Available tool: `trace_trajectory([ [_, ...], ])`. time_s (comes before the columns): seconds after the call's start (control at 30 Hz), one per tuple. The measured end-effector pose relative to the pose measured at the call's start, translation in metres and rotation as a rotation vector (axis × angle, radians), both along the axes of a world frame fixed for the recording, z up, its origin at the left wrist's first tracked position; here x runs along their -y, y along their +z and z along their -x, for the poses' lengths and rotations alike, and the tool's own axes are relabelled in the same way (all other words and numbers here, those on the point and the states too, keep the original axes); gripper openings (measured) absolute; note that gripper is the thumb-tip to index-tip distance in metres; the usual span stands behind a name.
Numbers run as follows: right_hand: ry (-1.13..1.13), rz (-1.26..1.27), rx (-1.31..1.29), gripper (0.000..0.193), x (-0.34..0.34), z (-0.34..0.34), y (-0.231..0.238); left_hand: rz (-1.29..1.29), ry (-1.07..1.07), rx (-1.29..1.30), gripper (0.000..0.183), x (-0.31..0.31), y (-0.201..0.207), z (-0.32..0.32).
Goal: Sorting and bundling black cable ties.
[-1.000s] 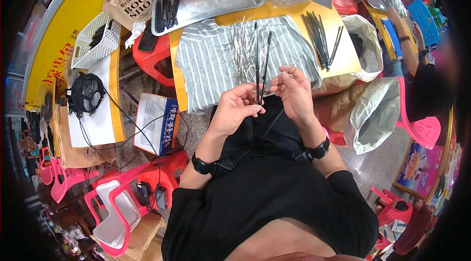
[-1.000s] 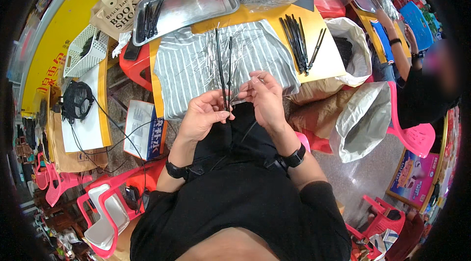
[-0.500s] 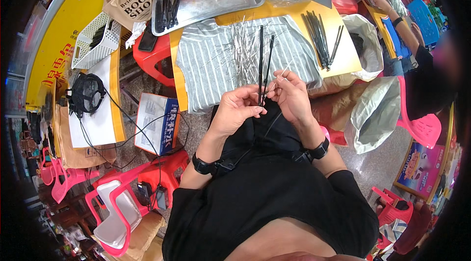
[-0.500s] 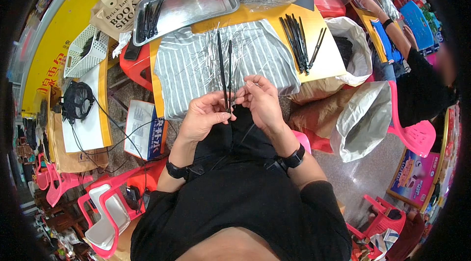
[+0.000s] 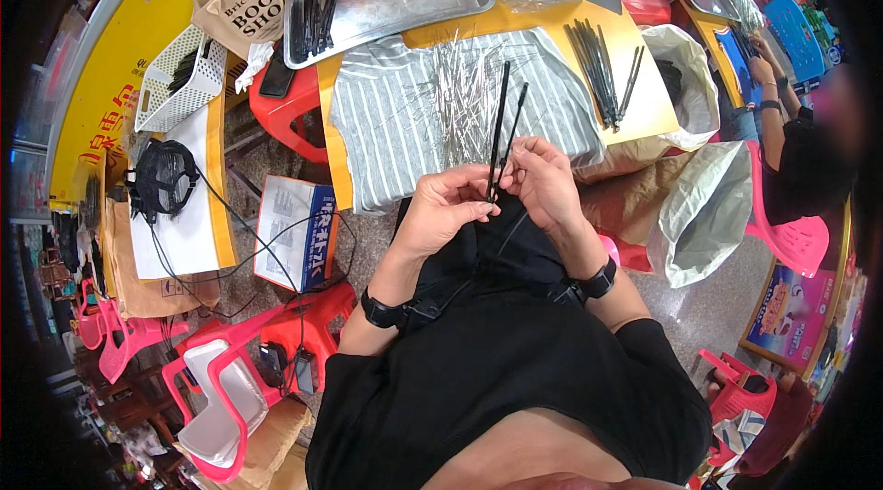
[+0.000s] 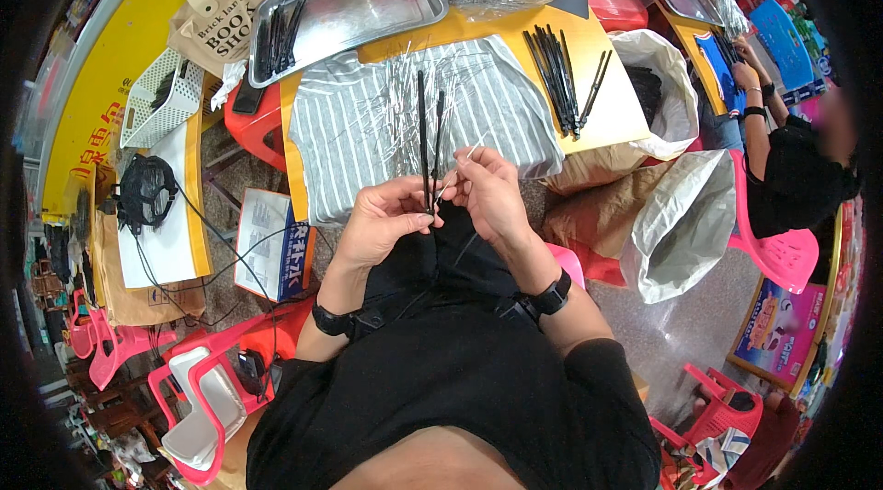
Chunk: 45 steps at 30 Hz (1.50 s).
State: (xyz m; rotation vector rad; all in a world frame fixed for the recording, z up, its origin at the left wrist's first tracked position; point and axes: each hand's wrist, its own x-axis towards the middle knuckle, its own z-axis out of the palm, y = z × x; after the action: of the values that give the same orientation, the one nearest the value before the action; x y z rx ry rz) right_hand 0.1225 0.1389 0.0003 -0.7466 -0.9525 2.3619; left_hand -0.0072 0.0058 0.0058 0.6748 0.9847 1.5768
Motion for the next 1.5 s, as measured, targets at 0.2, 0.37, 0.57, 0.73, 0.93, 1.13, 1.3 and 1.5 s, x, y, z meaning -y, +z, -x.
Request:
trace_trajectory([
  [0.2, -0.014, -0.002, 0.093, 0.012, 0.002, 0.002, -0.002, 0.011, -0.052, -0.084, 0.036, 0.0, 0.007, 0.002],
  [0.37, -0.032, -0.039, 0.109, 0.01, 0.002, 0.003, -0.001, 0.015, -0.071, -0.084, 0.035, 0.001, 0.009, 0.003],
  [0.57, -0.036, -0.019, 0.098, 0.011, 0.002, 0.002, -0.001, 0.032, -0.07, -0.08, 0.034, 0.001, 0.008, 0.004],
  [0.73, -0.047, -0.025, 0.1, 0.013, 0.003, 0.002, 0.001, 0.035, -0.052, -0.06, 0.034, 0.001, 0.01, 0.004],
  [0.93, -0.071, -0.051, 0.096, 0.015, 0.005, 0.0, -0.001, 0.008, -0.057, -0.011, 0.035, 0.0, 0.006, 0.005],
  [1.13, -0.106, -0.063, 0.064, 0.016, 0.006, 0.001, -0.001, -0.017, -0.061, 0.099, 0.037, 0.0, -0.004, 0.006],
  [1.3, -0.18, -0.223, 0.065, 0.018, 0.004, 0.002, 0.006, -0.016, -0.036, 0.087, 0.038, -0.001, -0.001, 0.005],
  [1.5, -0.221, -0.57, 0.094, 0.015, -0.005, 0.002, 0.032, -0.026, 0.013, -0.024, 0.037, -0.002, -0.002, 0.0],
])
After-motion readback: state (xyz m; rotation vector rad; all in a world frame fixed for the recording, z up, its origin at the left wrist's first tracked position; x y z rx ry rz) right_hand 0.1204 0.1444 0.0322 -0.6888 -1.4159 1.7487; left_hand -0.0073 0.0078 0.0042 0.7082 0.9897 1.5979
